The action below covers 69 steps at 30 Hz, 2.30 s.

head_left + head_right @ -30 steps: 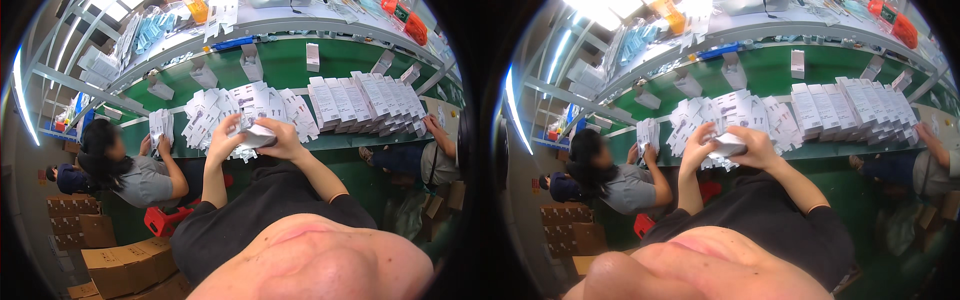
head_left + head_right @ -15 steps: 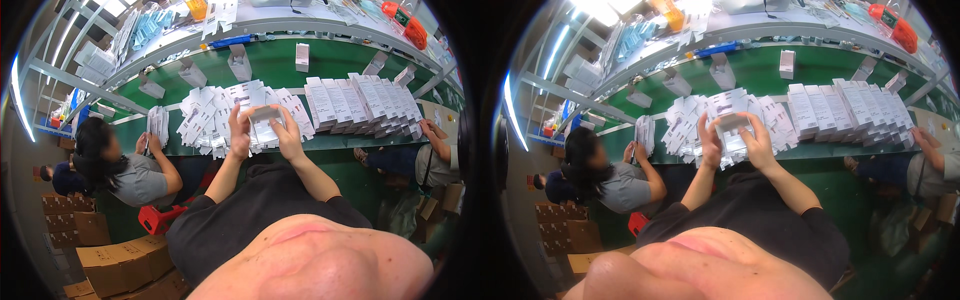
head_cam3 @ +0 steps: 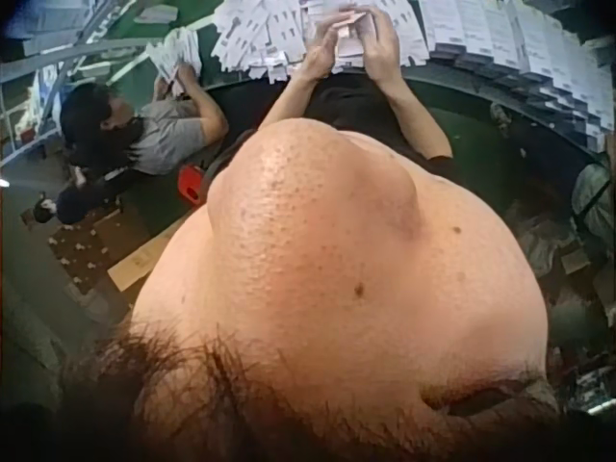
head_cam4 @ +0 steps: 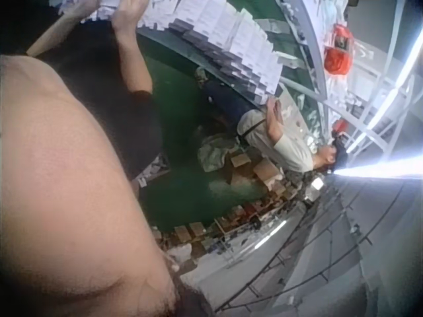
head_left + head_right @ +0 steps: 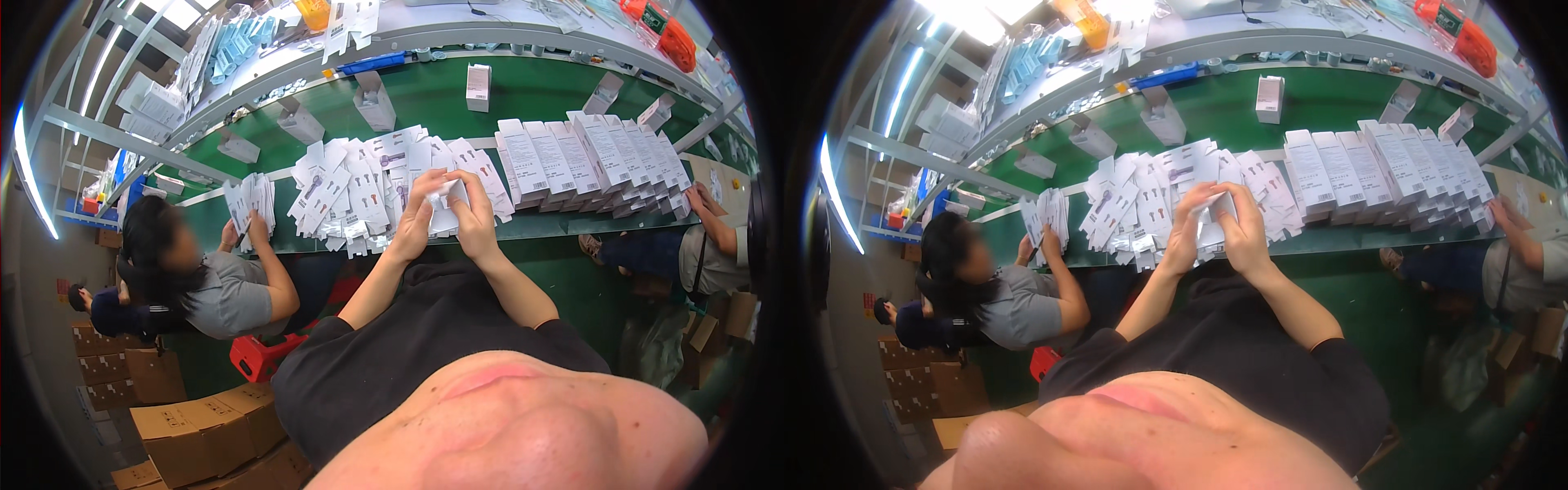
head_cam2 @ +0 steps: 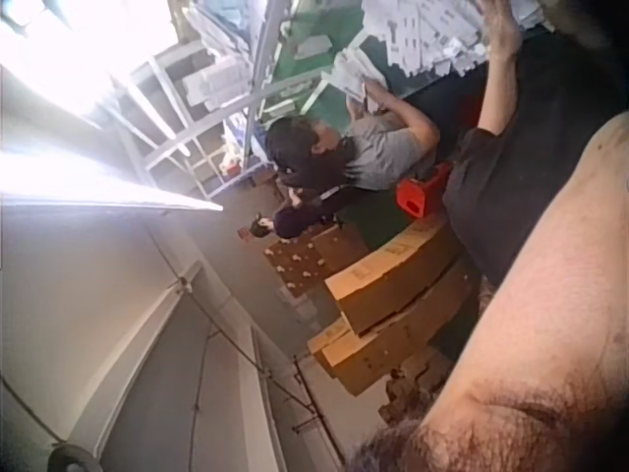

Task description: Packing electronic components into small white boxes at a factory workbench.

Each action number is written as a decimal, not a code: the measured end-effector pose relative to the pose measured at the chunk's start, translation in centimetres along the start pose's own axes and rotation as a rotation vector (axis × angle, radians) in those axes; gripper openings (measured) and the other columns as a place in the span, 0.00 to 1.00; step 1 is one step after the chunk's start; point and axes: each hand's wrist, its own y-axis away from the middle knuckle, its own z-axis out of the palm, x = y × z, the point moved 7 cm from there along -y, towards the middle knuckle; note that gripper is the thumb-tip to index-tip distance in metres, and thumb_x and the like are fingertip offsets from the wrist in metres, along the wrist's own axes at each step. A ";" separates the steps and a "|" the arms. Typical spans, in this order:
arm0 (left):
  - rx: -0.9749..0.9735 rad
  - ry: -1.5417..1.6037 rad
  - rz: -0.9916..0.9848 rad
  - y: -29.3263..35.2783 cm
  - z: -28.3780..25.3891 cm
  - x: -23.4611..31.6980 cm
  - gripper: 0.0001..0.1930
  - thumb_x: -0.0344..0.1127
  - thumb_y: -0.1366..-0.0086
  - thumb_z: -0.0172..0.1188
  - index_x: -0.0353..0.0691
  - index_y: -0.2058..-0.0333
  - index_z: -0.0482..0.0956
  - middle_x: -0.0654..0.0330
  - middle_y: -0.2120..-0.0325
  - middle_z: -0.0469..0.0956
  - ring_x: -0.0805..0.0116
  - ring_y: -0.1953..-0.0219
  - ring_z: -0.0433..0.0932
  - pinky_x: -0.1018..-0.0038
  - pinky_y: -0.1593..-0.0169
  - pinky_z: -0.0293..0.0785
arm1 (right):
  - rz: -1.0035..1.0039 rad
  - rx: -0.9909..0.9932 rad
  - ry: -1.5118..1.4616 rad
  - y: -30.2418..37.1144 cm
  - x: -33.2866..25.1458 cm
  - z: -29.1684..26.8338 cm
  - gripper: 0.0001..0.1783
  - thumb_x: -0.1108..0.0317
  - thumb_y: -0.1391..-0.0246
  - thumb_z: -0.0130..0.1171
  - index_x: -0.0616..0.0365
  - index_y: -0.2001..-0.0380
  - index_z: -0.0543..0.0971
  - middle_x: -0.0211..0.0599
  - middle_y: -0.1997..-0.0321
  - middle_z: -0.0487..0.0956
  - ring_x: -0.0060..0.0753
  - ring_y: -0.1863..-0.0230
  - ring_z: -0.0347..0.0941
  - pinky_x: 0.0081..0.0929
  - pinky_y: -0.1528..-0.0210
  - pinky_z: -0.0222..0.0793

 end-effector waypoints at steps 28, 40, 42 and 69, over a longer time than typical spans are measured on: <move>-0.211 -1.222 -0.245 4.8 -5.1 -19.2 0.44 0.38 0.47 0.71 0.41 0.32 0.62 0.45 0.29 0.55 0.45 0.27 0.51 0.48 0.29 0.51 | -0.516 0.339 1.266 -0.5 -2.8 -19.6 0.24 0.67 0.54 0.69 0.52 0.50 0.81 0.39 0.42 0.75 0.44 0.43 0.70 0.37 0.42 0.67; -0.425 -1.177 -0.248 9.5 -4.8 -20.0 0.28 0.22 0.43 0.53 0.43 0.42 0.73 0.52 0.35 0.67 0.49 0.32 0.65 0.61 0.35 0.69 | -0.384 0.286 1.056 5.6 3.9 -10.7 0.14 0.82 0.55 0.57 0.61 0.63 0.81 0.41 0.47 0.76 0.54 0.41 0.68 0.46 0.34 0.60; -0.342 -1.168 -0.204 8.5 -3.8 -17.8 0.27 0.21 0.43 0.54 0.42 0.42 0.73 0.52 0.37 0.69 0.49 0.36 0.69 0.61 0.39 0.72 | -0.189 0.016 0.873 6.3 8.5 -8.0 0.15 0.83 0.55 0.56 0.62 0.62 0.80 0.42 0.46 0.75 0.55 0.39 0.66 0.45 0.34 0.60; -0.083 -0.395 -0.747 4.5 -6.6 0.1 0.25 0.26 0.44 0.64 0.33 0.44 0.76 0.52 0.61 0.81 0.69 0.64 0.79 0.80 0.63 0.73 | -0.225 -0.358 0.686 3.5 7.4 3.4 0.77 0.51 0.76 0.83 0.59 0.26 0.46 0.61 0.26 0.52 0.64 0.28 0.52 0.53 0.29 0.51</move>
